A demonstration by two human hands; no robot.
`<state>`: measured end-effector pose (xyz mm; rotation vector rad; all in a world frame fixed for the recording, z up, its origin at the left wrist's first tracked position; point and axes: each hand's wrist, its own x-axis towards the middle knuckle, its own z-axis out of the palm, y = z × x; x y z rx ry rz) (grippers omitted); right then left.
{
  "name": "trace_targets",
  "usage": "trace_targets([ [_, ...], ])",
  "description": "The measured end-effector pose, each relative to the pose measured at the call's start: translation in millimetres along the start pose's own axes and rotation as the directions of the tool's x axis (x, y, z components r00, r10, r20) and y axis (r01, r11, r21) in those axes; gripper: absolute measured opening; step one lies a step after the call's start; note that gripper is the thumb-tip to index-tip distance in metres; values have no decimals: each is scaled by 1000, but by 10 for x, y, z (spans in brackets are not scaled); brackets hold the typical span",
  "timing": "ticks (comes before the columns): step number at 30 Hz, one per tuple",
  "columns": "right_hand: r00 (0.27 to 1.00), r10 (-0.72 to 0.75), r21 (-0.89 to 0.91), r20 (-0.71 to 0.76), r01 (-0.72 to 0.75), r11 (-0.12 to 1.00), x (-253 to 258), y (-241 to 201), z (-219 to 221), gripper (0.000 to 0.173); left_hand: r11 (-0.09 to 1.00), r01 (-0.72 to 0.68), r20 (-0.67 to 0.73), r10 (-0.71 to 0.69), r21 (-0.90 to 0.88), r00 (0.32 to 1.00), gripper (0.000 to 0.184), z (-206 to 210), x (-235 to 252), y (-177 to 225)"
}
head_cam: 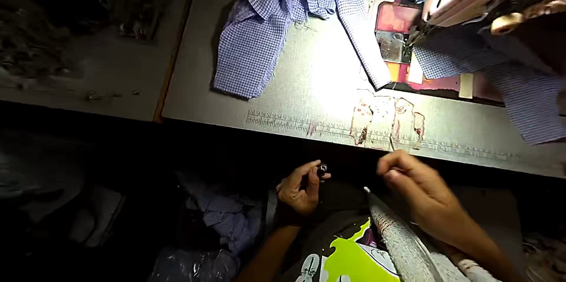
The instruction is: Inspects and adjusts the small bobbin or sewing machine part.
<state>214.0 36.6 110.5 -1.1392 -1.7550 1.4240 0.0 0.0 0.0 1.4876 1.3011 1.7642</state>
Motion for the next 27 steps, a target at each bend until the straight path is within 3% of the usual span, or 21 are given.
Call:
trace_targets([
  [4, 1000, 24, 143, -14, -22, 990, 15, -47, 226, 24, 959, -276, 101, 268, 68, 958, 21, 265, 243, 326],
  [9, 962, 64, 429, -266, 59, 901, 30, -106, -70, 8, 820, -569, 329, 521, 63, 788, 16, 726, 763, 453],
  [11, 951, 95, 568, -293, 93, 818, 37, -110, -265, 4, 807, -591, 401, 541, -1, 739, 16, 919, 931, 542],
  [14, 945, 68, 669, -321, 175, 722, 5, -53, -509, 5, 847, -512, 482, 511, -140, 712, 19, 1172, 1078, 693],
  [17, 919, 18, 590, -393, 237, 772, -53, -46, -721, 5, 899, -368, 598, 435, -239, 673, 29, 1365, 1159, 745],
  [22, 858, 49, 434, -511, 208, 877, -164, -6, -983, 3, 929, -139, 651, 343, -344, 678, 24, 1718, 1167, 707],
  [25, 782, 83, 425, -617, 243, 872, -155, 95, -1047, 6, 901, 69, 668, 264, -429, 696, 26, 1868, 1142, 605],
  [27, 715, 28, 322, -698, 279, 905, -138, 204, -1084, 8, 882, 197, 687, 176, -428, 706, 27, 1944, 1124, 570],
])
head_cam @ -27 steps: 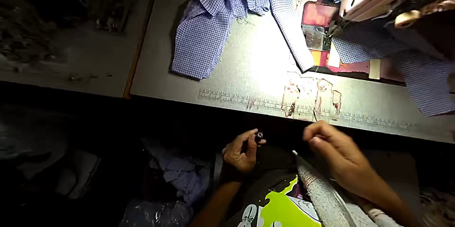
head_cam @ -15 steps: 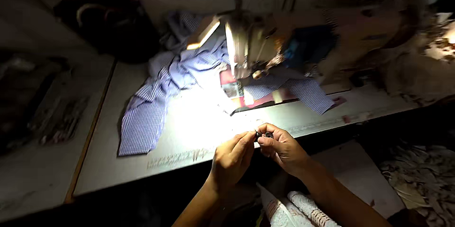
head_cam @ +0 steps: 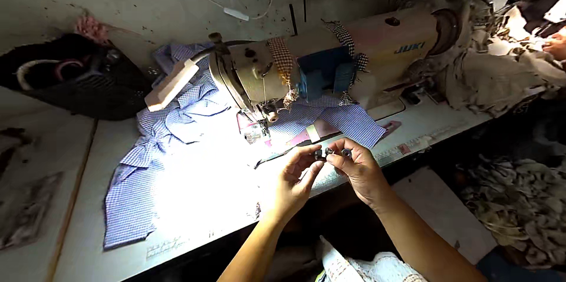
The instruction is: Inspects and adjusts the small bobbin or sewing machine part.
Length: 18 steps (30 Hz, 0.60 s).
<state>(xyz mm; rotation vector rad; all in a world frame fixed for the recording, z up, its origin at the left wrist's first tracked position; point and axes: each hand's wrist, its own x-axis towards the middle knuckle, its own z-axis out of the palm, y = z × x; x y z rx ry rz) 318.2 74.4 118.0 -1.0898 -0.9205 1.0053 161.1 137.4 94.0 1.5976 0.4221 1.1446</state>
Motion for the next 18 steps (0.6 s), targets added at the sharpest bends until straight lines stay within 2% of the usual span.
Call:
trace_targets([
  [3, 981, -193, -168, -25, 186, 968, 50, 104, -97, 14, 994, 97, -53, -99, -45, 994, 26, 39, 8, -47],
  [5, 964, -267, -220, -4, 260, 940, 77, 140, -144, 18, 993, 117, -64, -119, -35, 991, 26, 22, -5, -68],
  [12, 921, -381, -338, 82, 385, 859, 137, 211, -174, 26, 992, 117, -52, -120, -45, 991, 27, -15, -35, -110],
  [18, 882, -470, -456, 24, 428, 780, 233, 239, -250, 27, 997, 66, 13, -67, 47, 998, 26, -4, -50, -13],
])
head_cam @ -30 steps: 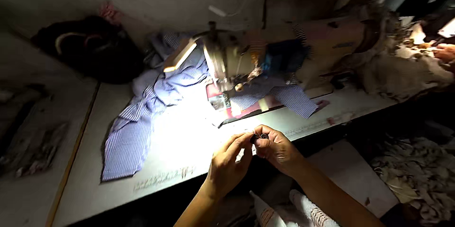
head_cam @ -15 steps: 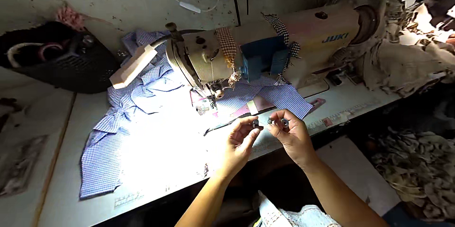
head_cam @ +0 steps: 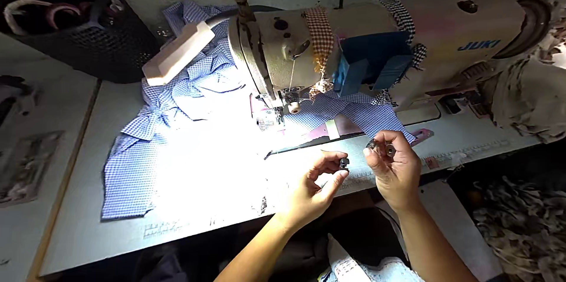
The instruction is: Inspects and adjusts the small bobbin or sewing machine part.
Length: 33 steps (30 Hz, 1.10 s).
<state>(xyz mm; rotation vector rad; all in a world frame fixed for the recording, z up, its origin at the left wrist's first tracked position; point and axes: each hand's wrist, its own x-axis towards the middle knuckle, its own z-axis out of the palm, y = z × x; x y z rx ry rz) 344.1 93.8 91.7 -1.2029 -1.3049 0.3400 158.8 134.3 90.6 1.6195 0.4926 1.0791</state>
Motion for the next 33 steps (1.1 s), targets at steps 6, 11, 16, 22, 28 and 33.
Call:
trace_targets([
  [6, 999, 21, -192, -40, -28, 981, 70, 131, -130, 30, 997, 71, -41, -71, -13, 997, 25, -71, 0, -19],
  [11, 989, 142, -78, 33, -139, 987, 179, 61, -400, 24, 981, 123, -125, -142, -149, 982, 26, -116, -48, -56],
  [16, 872, 294, 320, 391, -429, 845, 67, -274, -62, 11, 991, -128, -100, 123, -39, 987, 28, 51, 61, -10],
  [22, 815, 298, 410, 497, -523, 747, 58, -308, -87, 10, 982, -188, -12, 189, 34, 982, 26, 35, 93, 43],
  [28, 840, 269, 202, 471, -400, 894, 83, -316, -127, 15, 988, -138, -13, 140, 66, 990, 26, 39, 64, 60],
  [33, 884, 273, 25, 380, -304, 952, 87, -313, -19, 19, 997, -62, -176, 52, -48, 983, 29, 226, -10, 11],
])
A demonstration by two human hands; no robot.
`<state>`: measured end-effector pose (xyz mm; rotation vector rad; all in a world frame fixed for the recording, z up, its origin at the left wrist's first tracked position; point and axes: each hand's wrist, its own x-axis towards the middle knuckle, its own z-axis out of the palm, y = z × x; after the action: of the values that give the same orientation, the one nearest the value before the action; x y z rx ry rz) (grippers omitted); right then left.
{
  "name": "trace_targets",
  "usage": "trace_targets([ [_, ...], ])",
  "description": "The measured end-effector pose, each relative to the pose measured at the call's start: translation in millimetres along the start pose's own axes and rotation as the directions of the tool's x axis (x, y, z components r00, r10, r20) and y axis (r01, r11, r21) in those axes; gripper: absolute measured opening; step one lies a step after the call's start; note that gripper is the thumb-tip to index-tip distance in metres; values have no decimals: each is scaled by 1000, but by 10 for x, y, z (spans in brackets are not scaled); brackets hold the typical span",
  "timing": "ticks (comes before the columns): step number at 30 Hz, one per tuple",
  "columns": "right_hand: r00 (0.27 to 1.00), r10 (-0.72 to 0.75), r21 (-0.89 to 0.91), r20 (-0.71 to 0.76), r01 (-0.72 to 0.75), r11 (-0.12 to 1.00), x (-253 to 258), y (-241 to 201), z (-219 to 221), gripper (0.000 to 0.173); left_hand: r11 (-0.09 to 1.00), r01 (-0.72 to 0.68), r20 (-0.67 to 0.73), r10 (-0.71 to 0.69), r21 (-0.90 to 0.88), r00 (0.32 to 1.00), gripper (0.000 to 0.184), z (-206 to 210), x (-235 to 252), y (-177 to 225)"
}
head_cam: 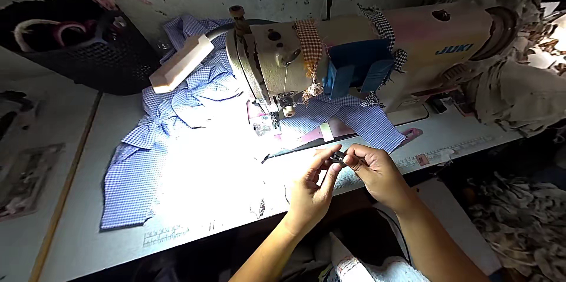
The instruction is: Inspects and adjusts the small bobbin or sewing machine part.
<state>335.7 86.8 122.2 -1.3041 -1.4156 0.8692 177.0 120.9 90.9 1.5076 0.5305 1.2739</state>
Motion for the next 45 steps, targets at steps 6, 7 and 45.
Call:
trace_targets([
  [6, 995, -48, -144, -87, 35, 989, 32, 55, 150, 22, 991, 100, -128, -110, -85, 986, 33, 92, -59, -84],
  [7, 996, -56, -165, -75, 43, 985, 33, 56, 154, 23, 990, 106, -124, -117, -89, 985, 32, 85, -60, -87],
  [45, 863, 301, -616, -407, -502, 607, 399, 1410, -2890, 60, 925, 368, 151, -352, -97, 924, 35, 108, 28, 221],
])
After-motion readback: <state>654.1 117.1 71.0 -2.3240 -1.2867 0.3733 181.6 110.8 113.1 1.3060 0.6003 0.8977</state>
